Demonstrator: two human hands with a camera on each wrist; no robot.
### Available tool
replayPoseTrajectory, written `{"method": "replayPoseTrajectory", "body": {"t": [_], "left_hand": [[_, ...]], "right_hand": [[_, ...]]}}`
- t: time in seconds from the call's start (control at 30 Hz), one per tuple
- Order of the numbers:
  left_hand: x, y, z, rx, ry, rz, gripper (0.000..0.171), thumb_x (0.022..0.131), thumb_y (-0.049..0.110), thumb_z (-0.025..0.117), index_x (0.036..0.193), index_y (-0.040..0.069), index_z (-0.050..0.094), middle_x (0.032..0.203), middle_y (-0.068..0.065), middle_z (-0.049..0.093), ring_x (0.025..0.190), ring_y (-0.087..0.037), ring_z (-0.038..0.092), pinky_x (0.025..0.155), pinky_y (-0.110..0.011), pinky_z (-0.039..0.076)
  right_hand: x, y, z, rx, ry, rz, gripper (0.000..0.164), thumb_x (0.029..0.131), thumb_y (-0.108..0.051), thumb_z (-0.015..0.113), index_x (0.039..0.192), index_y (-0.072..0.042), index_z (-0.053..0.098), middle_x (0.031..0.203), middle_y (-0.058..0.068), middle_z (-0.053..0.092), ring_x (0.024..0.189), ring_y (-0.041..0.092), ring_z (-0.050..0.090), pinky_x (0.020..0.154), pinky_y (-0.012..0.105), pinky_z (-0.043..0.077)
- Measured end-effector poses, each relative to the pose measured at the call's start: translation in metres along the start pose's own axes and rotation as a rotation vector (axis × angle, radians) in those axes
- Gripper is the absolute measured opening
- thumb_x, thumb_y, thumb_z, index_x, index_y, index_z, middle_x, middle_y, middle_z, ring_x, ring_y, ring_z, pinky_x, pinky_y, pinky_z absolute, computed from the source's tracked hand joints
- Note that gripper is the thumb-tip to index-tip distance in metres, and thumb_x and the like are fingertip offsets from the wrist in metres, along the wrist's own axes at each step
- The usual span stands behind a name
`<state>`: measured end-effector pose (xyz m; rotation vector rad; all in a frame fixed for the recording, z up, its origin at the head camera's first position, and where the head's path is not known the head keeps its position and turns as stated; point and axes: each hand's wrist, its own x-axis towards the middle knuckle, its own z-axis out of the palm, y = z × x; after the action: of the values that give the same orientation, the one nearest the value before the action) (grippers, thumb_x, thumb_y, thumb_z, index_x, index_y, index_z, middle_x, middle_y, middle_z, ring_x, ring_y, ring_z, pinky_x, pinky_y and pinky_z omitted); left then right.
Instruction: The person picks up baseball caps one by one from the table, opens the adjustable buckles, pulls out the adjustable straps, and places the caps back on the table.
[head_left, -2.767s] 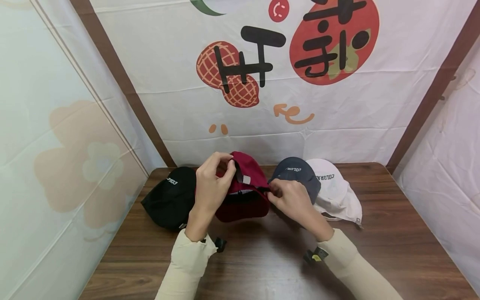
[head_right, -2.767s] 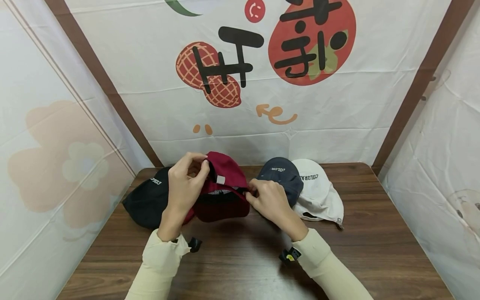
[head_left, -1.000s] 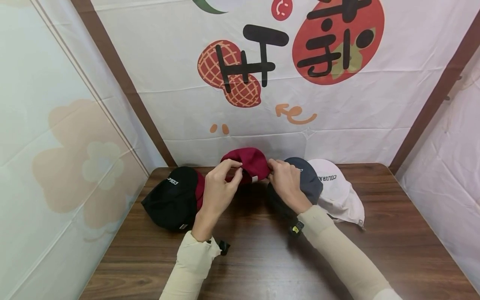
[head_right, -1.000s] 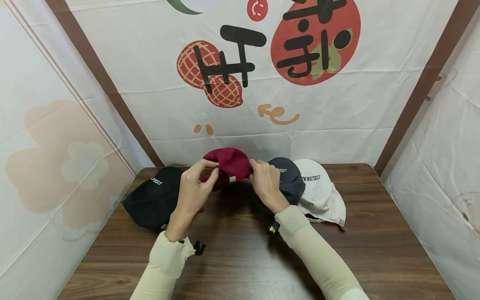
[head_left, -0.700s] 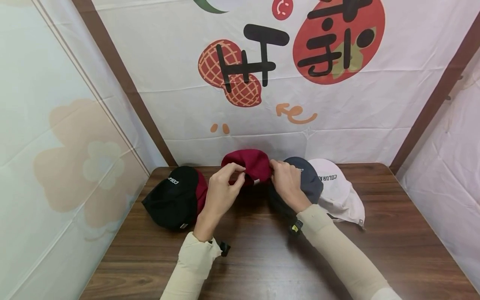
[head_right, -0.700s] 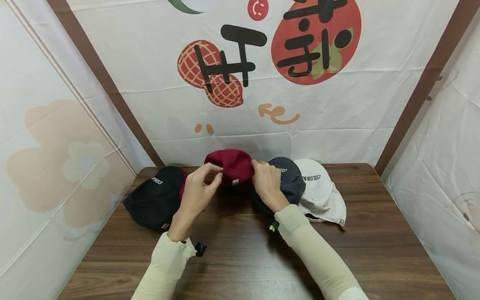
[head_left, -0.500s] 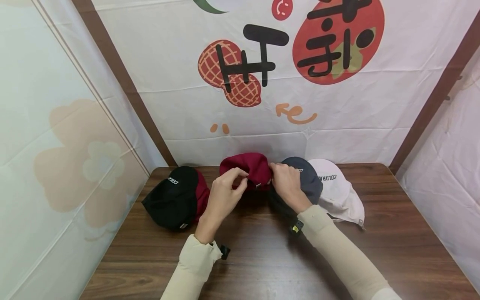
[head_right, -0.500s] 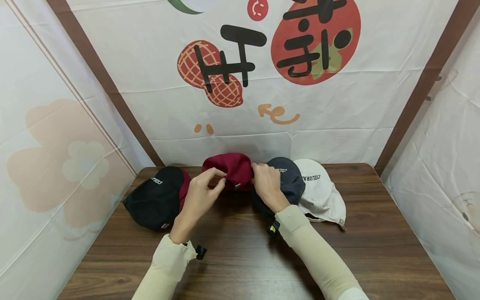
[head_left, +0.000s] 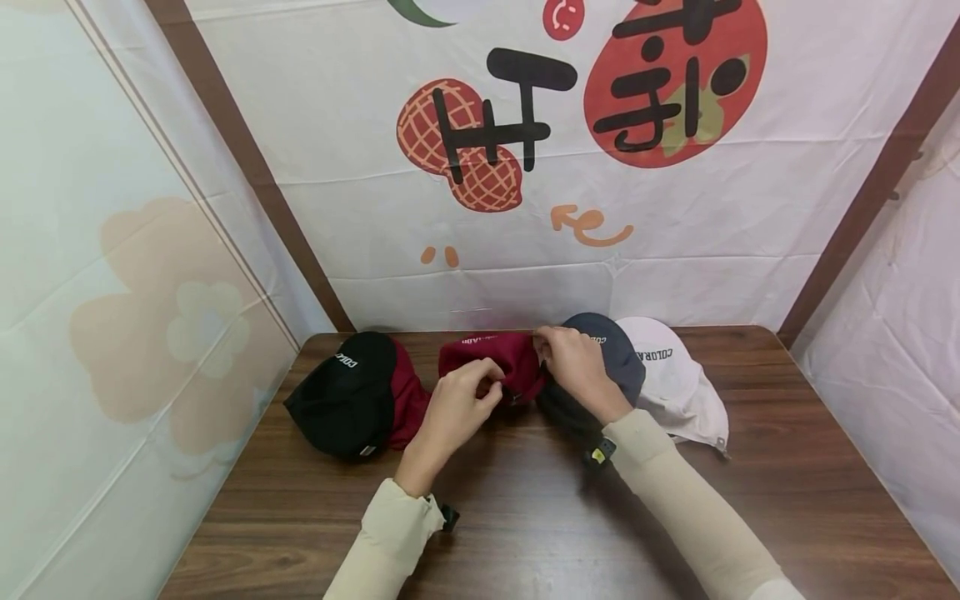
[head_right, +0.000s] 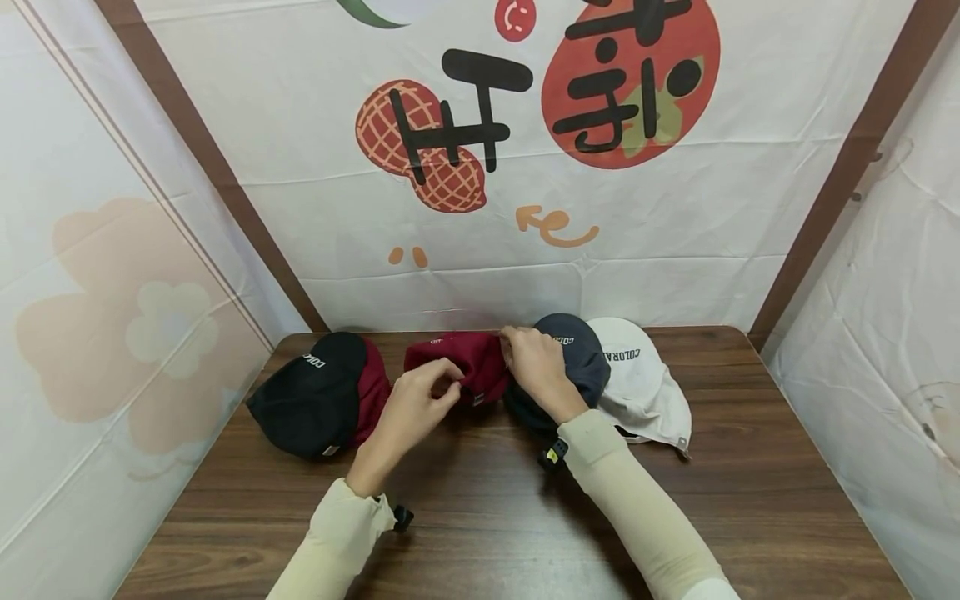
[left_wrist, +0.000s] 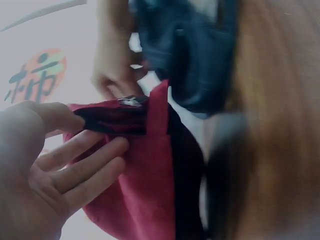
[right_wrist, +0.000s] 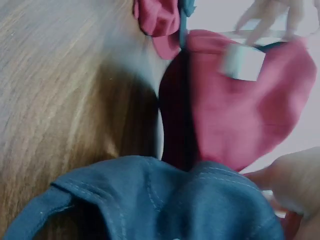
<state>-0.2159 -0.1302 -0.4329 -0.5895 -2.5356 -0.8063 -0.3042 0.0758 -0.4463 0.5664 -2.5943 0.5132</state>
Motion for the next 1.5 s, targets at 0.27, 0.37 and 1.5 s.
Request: {"method": "replayPoseTrajectory", "body": {"t": [0.27,0.37,1.5], "left_hand": [[-0.01,-0.01,0.013,0.059,-0.171,-0.089,0.011,0.09,0.017,0.062,0.095,0.026,0.064,0.085,0.013,0.063,0.063,-0.004,0.051,0.056,-0.02,0.043],[-0.011,-0.013,0.014,0.061,-0.164,-0.135,0.009,0.089,0.019,0.061,0.09,0.028,0.064,0.076,0.014,0.061,0.06,-0.002,0.052,0.053,-0.021,0.043],[-0.012,-0.031,0.016,0.018,-0.105,-0.303,0.031,0.097,0.05,0.053,0.08,0.028,0.065,0.059,0.003,0.054,0.057,-0.01,0.048,0.054,-0.028,0.04]], "right_hand": [[-0.003,-0.005,-0.006,0.052,-0.052,-0.113,0.026,0.088,-0.014,0.068,0.11,-0.025,0.075,0.103,-0.004,0.07,0.07,0.013,0.061,0.052,0.03,0.048],[-0.006,-0.005,-0.006,0.031,-0.078,-0.133,0.023,0.088,-0.017,0.069,0.108,-0.026,0.076,0.1,-0.006,0.067,0.074,0.012,0.061,0.055,0.029,0.049],[-0.024,-0.007,-0.012,0.019,-0.102,-0.109,0.012,0.084,-0.016,0.068,0.092,-0.022,0.073,0.09,-0.007,0.066,0.084,0.014,0.059,0.068,0.033,0.054]]}}
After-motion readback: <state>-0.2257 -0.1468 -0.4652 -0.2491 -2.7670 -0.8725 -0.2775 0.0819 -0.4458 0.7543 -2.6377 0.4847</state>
